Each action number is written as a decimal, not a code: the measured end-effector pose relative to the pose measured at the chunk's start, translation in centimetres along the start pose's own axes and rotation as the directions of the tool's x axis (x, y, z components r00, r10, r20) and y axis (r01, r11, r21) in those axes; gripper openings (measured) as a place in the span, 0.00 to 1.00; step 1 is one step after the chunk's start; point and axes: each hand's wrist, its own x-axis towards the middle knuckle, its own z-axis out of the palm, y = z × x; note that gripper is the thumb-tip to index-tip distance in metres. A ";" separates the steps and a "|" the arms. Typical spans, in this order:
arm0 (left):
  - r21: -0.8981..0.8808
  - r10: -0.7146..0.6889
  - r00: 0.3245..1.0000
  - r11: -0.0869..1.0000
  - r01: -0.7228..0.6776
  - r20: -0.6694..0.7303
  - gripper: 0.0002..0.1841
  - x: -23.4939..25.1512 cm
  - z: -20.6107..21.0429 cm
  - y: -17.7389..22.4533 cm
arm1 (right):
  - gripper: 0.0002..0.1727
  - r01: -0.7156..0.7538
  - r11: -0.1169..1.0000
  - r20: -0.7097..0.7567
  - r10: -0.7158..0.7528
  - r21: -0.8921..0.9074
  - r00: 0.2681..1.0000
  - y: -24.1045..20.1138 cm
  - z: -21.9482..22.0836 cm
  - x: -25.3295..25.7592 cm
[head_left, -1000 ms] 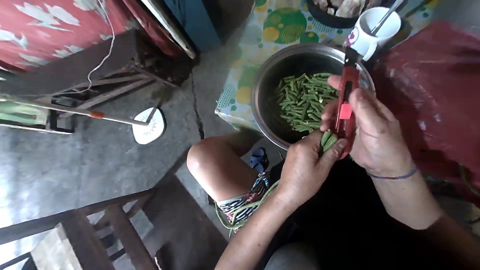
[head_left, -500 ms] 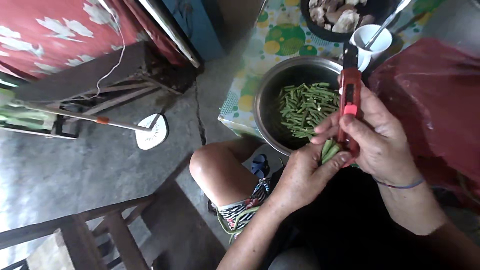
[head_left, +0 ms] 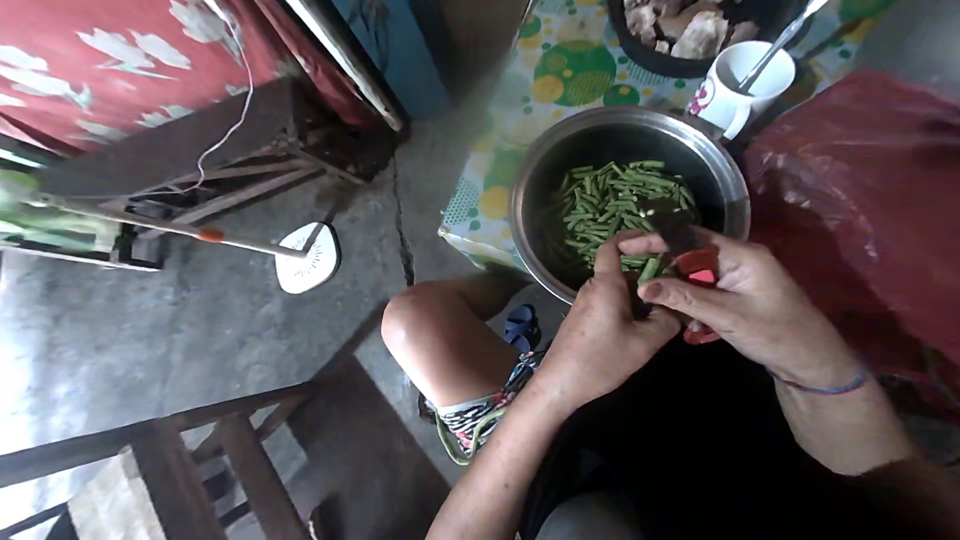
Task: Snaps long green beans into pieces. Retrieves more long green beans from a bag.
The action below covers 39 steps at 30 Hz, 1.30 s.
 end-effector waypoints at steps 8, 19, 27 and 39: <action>0.162 0.077 0.986 0.982 -0.102 0.149 0.19 -0.9 -1.8 -0.8 | 0.03 -0.047 0.985 -0.148 0.072 0.164 0.986 0.4 -1.8 0.7; 0.150 0.005 0.998 0.989 -0.014 0.059 0.15 -0.1 -2.9 -1.2 | 0.22 0.178 0.971 -0.239 -0.213 -0.161 0.947 0.5 -3.6 -0.2; 0.062 0.051 0.989 0.996 -0.060 0.137 0.14 0.3 -3.0 -0.9 | 0.32 0.272 0.883 0.049 -0.274 -0.382 0.960 0.6 -0.8 -1.0; -0.071 0.213 0.943 0.977 -0.202 0.257 0.13 1.1 -3.7 -1.4 | 0.24 0.336 0.847 0.047 -0.348 -0.412 0.936 2.1 -0.4 0.0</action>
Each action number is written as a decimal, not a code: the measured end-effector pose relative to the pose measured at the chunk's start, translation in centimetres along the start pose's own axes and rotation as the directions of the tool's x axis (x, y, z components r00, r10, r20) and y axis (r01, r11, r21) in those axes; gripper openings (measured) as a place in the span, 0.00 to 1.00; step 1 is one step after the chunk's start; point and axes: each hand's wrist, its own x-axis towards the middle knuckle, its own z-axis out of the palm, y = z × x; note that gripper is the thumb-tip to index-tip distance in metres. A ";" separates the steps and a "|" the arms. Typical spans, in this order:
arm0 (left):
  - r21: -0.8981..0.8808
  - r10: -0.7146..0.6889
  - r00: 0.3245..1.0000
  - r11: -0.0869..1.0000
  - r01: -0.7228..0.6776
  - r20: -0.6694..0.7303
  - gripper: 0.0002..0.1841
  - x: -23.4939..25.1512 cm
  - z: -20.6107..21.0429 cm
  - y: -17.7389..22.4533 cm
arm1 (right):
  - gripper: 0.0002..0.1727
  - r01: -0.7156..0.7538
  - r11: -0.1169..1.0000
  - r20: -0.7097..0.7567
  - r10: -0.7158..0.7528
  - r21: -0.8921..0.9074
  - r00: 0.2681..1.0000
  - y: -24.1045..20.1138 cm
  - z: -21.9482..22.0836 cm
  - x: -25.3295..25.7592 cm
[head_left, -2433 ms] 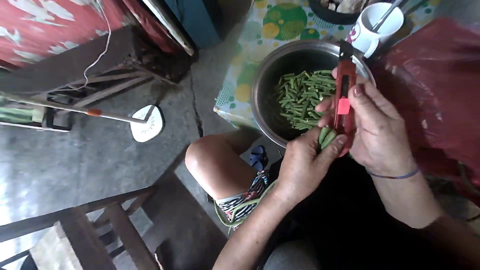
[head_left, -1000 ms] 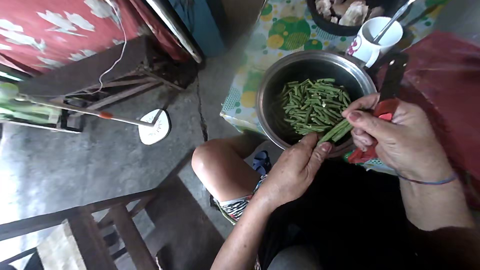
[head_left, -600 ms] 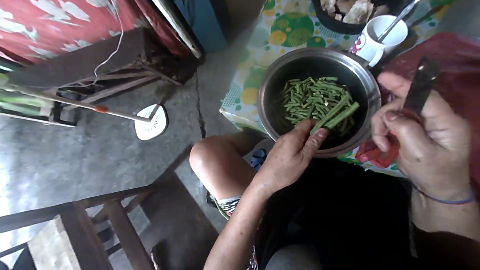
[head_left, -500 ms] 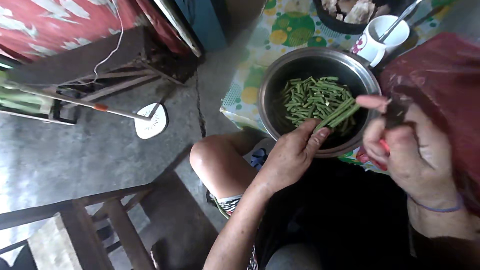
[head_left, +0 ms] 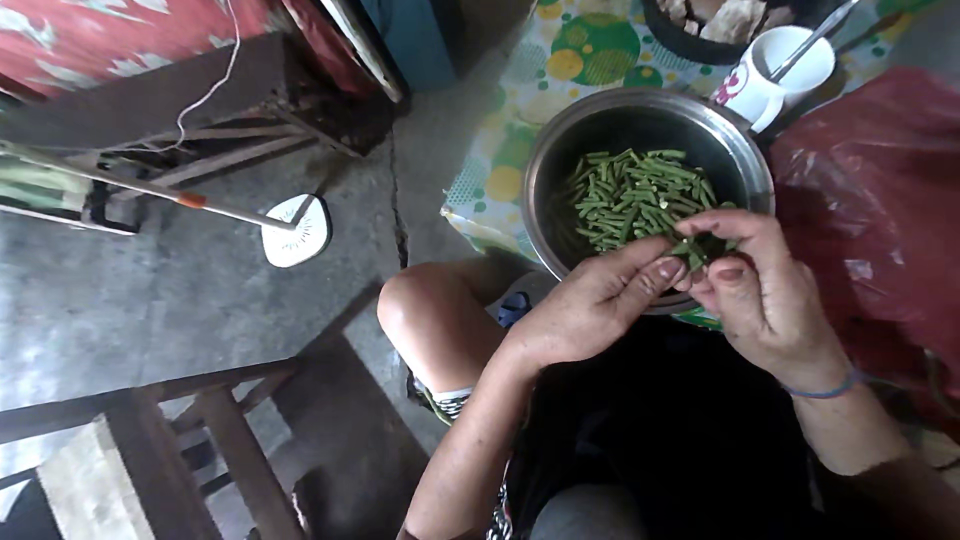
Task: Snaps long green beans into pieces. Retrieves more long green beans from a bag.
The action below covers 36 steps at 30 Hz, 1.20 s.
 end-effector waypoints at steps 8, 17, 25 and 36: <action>0.172 0.070 0.997 0.983 -0.064 -0.033 0.15 0.2 0.6 -0.1 | 0.28 -0.285 0.904 0.059 0.282 0.318 0.958 0.5 -0.2 0.3; 0.128 -0.113 0.992 0.986 0.106 0.049 0.14 0.3 0.6 0.3 | 0.05 -0.210 0.925 0.007 0.219 0.318 0.976 -0.1 -0.4 0.3; 0.123 -0.124 0.992 0.984 0.125 -0.017 0.15 -0.6 0.4 -0.3 | 0.14 -0.208 0.945 -0.064 0.231 0.253 0.971 0.6 -1.7 0.6; -0.292 -0.071 0.986 0.950 0.113 0.151 0.13 -0.5 -0.5 -0.2 | 0.28 0.132 0.979 0.090 -0.119 -0.157 0.989 0.1 -1.1 0.0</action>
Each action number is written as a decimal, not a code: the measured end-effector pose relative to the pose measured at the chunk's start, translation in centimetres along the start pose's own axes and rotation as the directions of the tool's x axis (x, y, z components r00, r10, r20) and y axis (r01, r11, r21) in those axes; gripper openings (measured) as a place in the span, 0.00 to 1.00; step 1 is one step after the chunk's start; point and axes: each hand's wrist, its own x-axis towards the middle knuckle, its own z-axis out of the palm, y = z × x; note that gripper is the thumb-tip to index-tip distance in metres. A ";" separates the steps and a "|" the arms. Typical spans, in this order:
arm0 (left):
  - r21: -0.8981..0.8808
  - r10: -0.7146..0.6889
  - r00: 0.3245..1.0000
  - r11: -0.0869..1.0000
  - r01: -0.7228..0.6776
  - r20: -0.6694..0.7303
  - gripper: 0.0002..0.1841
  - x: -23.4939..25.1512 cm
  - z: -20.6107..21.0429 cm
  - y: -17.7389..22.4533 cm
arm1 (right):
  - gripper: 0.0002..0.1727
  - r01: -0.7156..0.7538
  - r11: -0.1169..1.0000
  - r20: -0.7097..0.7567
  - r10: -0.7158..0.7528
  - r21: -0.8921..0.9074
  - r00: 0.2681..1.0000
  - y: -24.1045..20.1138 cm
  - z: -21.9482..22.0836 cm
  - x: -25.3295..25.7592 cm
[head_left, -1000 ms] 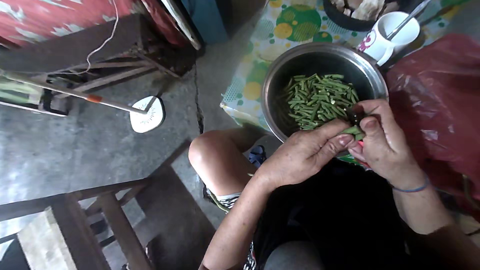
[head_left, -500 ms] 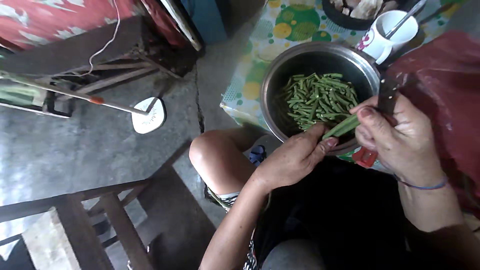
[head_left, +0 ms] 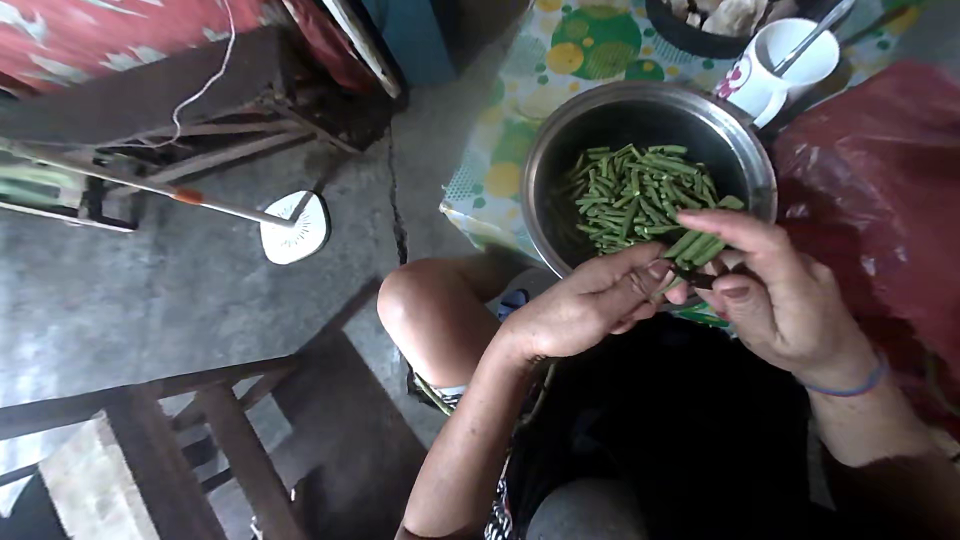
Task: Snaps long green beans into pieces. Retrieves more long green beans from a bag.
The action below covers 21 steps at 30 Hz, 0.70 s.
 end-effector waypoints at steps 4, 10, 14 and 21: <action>0.214 0.091 0.995 0.974 -0.081 -0.039 0.13 0.3 0.5 0.2 | 0.24 -0.046 0.998 -0.064 0.049 0.052 0.997 0.0 0.7 0.2; 0.578 0.171 0.985 0.806 -0.125 -0.025 0.17 0.7 1.6 0.0 | 0.25 -0.273 0.955 -0.075 0.283 0.119 0.956 0.4 1.5 0.1; 0.438 0.071 0.976 0.899 0.027 -0.206 0.18 0.9 1.8 -0.6 | 0.35 -0.352 0.904 -0.023 0.369 0.243 0.929 0.4 0.9 0.4; 0.306 0.099 0.980 0.951 -0.042 -0.174 0.35 0.8 1.9 -1.4 | 0.07 -0.230 0.882 -0.042 0.271 0.410 0.962 -1.1 1.8 0.3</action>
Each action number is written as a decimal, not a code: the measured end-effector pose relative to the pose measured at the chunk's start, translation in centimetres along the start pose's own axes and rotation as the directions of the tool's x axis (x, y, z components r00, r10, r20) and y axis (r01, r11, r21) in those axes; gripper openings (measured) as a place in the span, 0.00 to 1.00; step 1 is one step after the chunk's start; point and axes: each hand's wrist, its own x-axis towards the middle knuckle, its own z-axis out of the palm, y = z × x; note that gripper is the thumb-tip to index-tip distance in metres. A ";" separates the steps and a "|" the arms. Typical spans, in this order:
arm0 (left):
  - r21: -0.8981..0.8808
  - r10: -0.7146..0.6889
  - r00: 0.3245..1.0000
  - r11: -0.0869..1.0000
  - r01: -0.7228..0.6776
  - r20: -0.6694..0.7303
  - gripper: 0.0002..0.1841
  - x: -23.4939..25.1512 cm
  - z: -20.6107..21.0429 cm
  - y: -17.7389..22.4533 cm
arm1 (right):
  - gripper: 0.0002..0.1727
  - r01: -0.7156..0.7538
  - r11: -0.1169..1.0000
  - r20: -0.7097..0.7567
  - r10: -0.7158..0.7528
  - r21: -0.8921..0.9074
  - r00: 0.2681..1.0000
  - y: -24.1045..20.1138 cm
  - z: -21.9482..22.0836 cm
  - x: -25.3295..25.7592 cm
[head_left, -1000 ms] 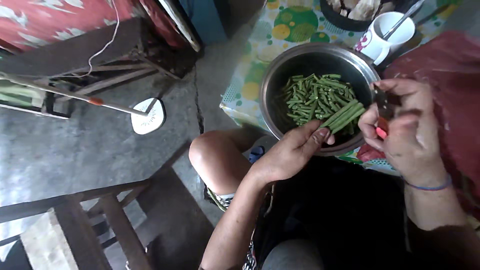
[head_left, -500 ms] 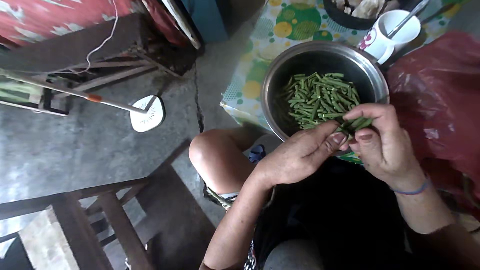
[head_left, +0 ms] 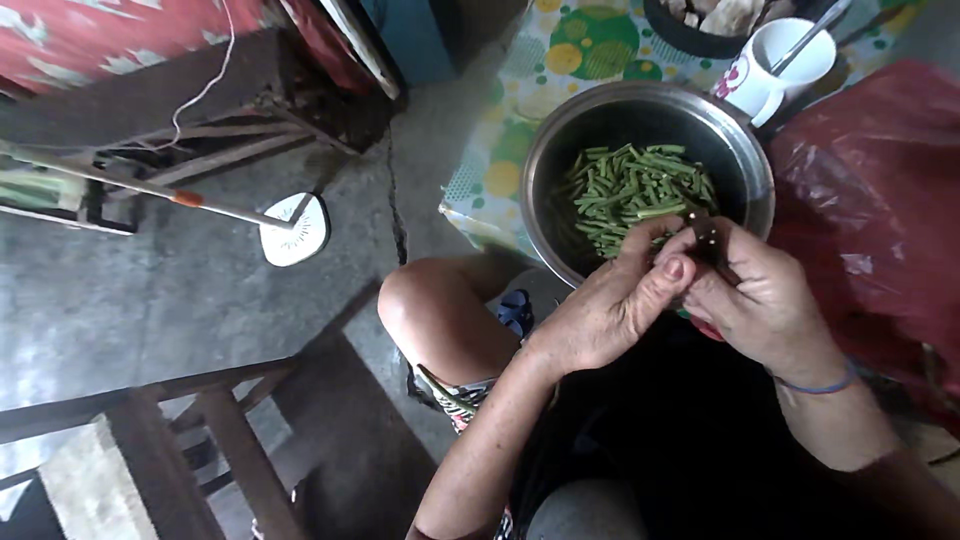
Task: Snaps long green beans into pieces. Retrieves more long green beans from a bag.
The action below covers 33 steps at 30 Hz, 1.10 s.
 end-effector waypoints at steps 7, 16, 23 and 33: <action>0.233 -0.100 0.995 0.968 0.092 0.023 0.16 -1.0 -0.7 0.7 | 0.06 -0.113 0.991 -0.097 0.120 0.074 0.988 0.0 -1.3 0.4; -0.236 -0.138 0.964 0.952 0.192 0.228 0.14 -0.6 -2.2 0.9 | 0.32 0.189 0.939 0.182 -0.140 -0.288 0.973 -0.2 -2.3 -0.6; -0.213 -0.081 0.964 0.967 0.138 0.254 0.12 -0.3 -2.4 1.2 | 0.29 0.241 0.901 0.177 -0.187 -0.360 0.966 0.0 -2.4 -0.5; 0.219 0.068 0.981 0.970 -0.108 0.184 0.14 0.2 -1.2 1.6 | 0.24 0.067 0.968 0.002 -0.069 -0.242 0.998 0.8 -0.9 -0.7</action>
